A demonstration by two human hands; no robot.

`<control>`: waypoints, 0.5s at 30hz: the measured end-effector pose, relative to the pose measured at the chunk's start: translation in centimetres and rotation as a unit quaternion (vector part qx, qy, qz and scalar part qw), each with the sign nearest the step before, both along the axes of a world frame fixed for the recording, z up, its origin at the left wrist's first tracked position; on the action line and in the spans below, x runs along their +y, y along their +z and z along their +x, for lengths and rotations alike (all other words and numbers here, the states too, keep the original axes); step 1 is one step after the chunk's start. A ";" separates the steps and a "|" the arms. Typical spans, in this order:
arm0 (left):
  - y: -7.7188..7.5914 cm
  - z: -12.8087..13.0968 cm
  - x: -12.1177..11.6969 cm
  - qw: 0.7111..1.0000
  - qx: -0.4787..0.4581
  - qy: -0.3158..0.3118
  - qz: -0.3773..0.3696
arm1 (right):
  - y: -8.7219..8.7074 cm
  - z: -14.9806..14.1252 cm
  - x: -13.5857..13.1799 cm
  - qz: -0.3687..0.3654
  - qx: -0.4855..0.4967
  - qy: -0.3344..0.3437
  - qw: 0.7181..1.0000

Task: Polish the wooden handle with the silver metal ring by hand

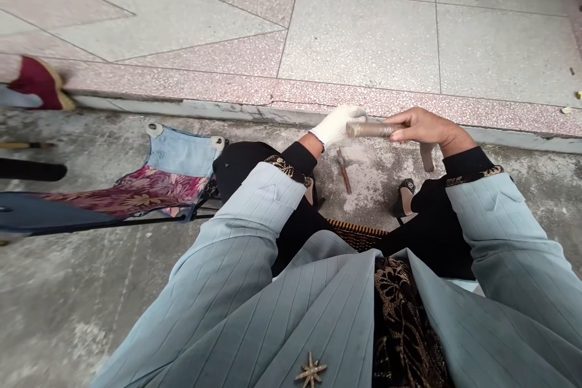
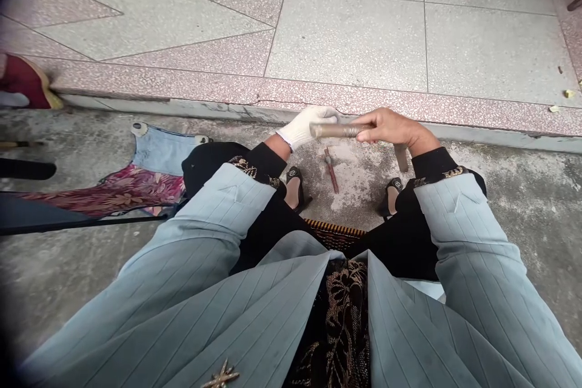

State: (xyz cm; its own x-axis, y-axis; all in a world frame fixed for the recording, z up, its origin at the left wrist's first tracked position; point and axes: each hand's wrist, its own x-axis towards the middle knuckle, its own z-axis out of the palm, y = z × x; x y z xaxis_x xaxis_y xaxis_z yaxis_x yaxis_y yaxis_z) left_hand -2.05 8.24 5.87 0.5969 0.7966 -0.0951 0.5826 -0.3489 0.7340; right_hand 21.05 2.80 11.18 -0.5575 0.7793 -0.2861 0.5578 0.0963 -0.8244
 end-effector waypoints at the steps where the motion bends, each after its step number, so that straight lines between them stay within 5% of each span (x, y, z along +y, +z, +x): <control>1: -0.3 0.3 -0.1 1.000 -0.023 0.005 -0.016 | 0.2 0.2 0.0 0.006 0.016 -0.029 0.999; 9: -1.0 1.0 -2.8 0.990 -0.045 -0.112 -0.069 | -1.0 0.9 0.9 0.085 -0.081 -0.160 0.980; 12: -1.1 1.1 -3.8 0.986 0.019 -0.159 -0.033 | -1.8 1.3 1.6 0.128 -0.195 -0.203 0.951; 15: -0.9 1.1 -4.2 0.982 0.068 -0.174 0.031 | -2.8 1.3 2.1 0.142 -0.322 -0.172 0.920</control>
State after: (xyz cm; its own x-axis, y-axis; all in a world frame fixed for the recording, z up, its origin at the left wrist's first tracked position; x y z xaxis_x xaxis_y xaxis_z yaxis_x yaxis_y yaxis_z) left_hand -0.93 3.99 4.99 0.8192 0.5531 -0.1516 0.5118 -0.5858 0.6285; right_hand 22.31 4.90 8.41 -0.0510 0.9721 -0.2287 0.9593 -0.0159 -0.2818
